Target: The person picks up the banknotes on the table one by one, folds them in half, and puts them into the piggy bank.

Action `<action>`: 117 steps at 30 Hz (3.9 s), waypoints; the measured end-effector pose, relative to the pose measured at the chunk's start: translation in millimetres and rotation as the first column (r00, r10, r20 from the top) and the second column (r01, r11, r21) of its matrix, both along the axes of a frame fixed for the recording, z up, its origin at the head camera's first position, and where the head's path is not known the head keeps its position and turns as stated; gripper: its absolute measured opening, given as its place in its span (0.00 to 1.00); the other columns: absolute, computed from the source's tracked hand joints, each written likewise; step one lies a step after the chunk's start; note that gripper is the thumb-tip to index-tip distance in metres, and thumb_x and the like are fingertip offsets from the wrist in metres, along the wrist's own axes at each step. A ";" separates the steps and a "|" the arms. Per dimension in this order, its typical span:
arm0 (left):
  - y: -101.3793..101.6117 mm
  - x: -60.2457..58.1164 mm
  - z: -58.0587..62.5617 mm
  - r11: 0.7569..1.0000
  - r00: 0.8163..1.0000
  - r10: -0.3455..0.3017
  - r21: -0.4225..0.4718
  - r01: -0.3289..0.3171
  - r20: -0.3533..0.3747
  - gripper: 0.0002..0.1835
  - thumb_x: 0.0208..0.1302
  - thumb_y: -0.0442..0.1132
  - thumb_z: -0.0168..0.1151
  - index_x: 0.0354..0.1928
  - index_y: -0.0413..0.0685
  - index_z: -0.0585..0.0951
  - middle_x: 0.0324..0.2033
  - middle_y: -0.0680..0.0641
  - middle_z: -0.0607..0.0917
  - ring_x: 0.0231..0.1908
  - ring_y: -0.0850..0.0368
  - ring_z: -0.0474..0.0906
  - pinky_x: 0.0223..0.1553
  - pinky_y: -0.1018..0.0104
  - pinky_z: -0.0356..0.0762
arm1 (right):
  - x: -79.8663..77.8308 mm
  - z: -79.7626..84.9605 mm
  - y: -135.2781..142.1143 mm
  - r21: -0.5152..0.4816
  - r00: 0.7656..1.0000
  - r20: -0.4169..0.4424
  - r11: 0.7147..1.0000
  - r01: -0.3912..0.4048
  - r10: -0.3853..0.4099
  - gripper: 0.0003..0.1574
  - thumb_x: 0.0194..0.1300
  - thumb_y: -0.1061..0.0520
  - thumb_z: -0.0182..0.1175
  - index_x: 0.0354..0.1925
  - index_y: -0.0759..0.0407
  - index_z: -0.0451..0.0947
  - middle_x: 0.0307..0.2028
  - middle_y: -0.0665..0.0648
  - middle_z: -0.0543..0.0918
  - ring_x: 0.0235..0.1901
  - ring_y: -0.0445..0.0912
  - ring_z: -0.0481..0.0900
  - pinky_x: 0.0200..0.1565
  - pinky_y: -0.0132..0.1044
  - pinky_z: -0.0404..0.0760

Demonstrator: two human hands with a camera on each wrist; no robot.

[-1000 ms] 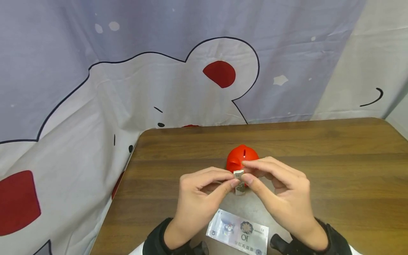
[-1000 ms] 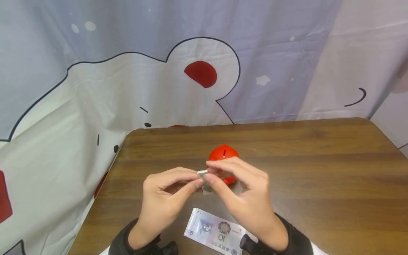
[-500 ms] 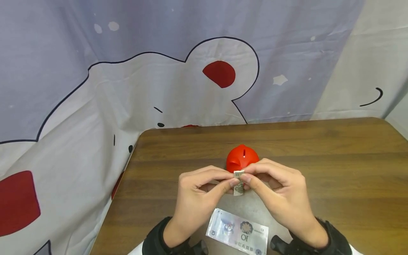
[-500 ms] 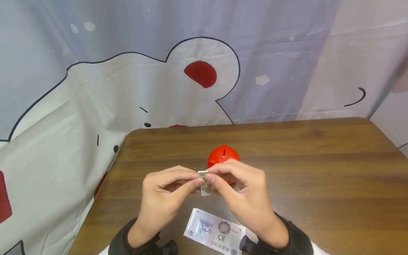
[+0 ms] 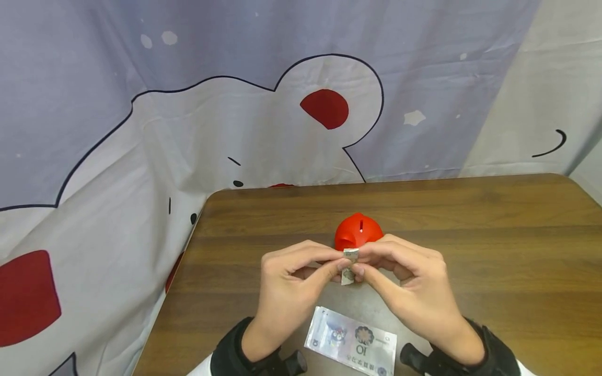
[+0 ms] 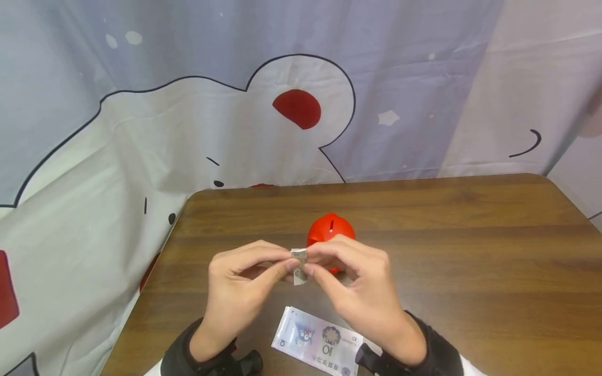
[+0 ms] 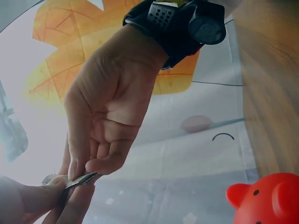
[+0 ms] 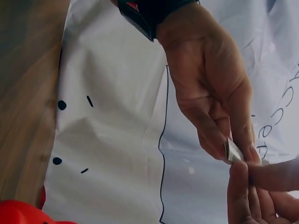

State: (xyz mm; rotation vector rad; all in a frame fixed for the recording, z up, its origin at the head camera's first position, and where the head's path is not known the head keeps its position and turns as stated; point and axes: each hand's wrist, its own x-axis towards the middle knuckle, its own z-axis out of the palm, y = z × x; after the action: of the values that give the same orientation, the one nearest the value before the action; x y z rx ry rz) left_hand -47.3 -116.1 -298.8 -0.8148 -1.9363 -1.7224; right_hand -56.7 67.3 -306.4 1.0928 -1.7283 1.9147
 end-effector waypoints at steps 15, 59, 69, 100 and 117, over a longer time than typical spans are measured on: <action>-0.3 -2.4 -1.9 0.998 0.998 0.048 -0.042 -0.049 -0.029 0.06 0.52 0.25 0.73 0.33 0.33 0.88 0.27 0.37 0.90 0.24 0.54 0.87 0.26 0.68 0.88 | 1.3 -0.5 3.8 0.262 0.979 0.127 0.957 0.123 -0.161 0.18 0.44 0.76 0.74 0.33 0.63 0.84 0.28 0.60 0.89 0.28 0.37 0.87 0.32 0.32 0.89; 13.1 -68.1 -104.2 0.804 0.939 0.235 -0.592 -0.044 0.250 0.37 0.58 0.41 0.73 0.69 0.52 0.67 0.65 0.45 0.72 0.63 0.50 0.71 0.62 0.53 0.76 | -86.9 -58.8 -3.1 0.783 0.817 -0.260 0.383 0.490 -0.514 0.17 0.64 0.54 0.65 0.44 0.66 0.79 0.32 0.61 0.82 0.29 0.55 0.83 0.27 0.50 0.86; 10.8 -67.7 -104.5 0.814 0.935 0.228 -0.581 -0.029 0.273 0.38 0.59 0.42 0.72 0.69 0.51 0.66 0.65 0.44 0.71 0.63 0.48 0.71 0.61 0.51 0.76 | -94.1 -49.4 10.3 0.693 0.857 -0.241 0.538 0.480 -0.455 0.04 0.55 0.68 0.70 0.33 0.67 0.87 0.26 0.61 0.86 0.23 0.50 0.82 0.25 0.39 0.82; -7.4 -18.8 -57.3 0.653 0.956 0.281 -0.713 -0.254 -0.084 0.12 0.50 0.42 0.78 0.33 0.54 0.83 0.32 0.55 0.84 0.35 0.61 0.78 0.31 0.74 0.77 | -20.4 -16.7 7.7 0.707 0.862 -0.454 0.497 0.502 -0.225 0.09 0.50 0.59 0.73 0.32 0.52 0.86 0.23 0.46 0.84 0.18 0.36 0.72 0.20 0.28 0.74; -25.3 13.0 -117.4 0.302 0.985 0.112 -0.949 0.095 0.134 0.29 0.37 0.63 0.77 0.45 0.64 0.84 0.38 0.59 0.79 0.39 0.64 0.72 0.35 0.74 0.68 | 15.7 -115.6 14.4 0.970 0.988 -0.062 0.224 0.093 -0.140 0.31 0.37 0.32 0.74 0.31 0.47 0.75 0.28 0.41 0.73 0.28 0.37 0.70 0.21 0.28 0.67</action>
State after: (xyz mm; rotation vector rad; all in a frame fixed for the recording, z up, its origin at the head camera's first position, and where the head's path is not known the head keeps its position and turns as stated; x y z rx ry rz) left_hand -34.3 -141.4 -416.2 -0.9872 -3.0912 -0.3595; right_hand -41.0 81.7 -422.0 1.1398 -3.0329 0.4780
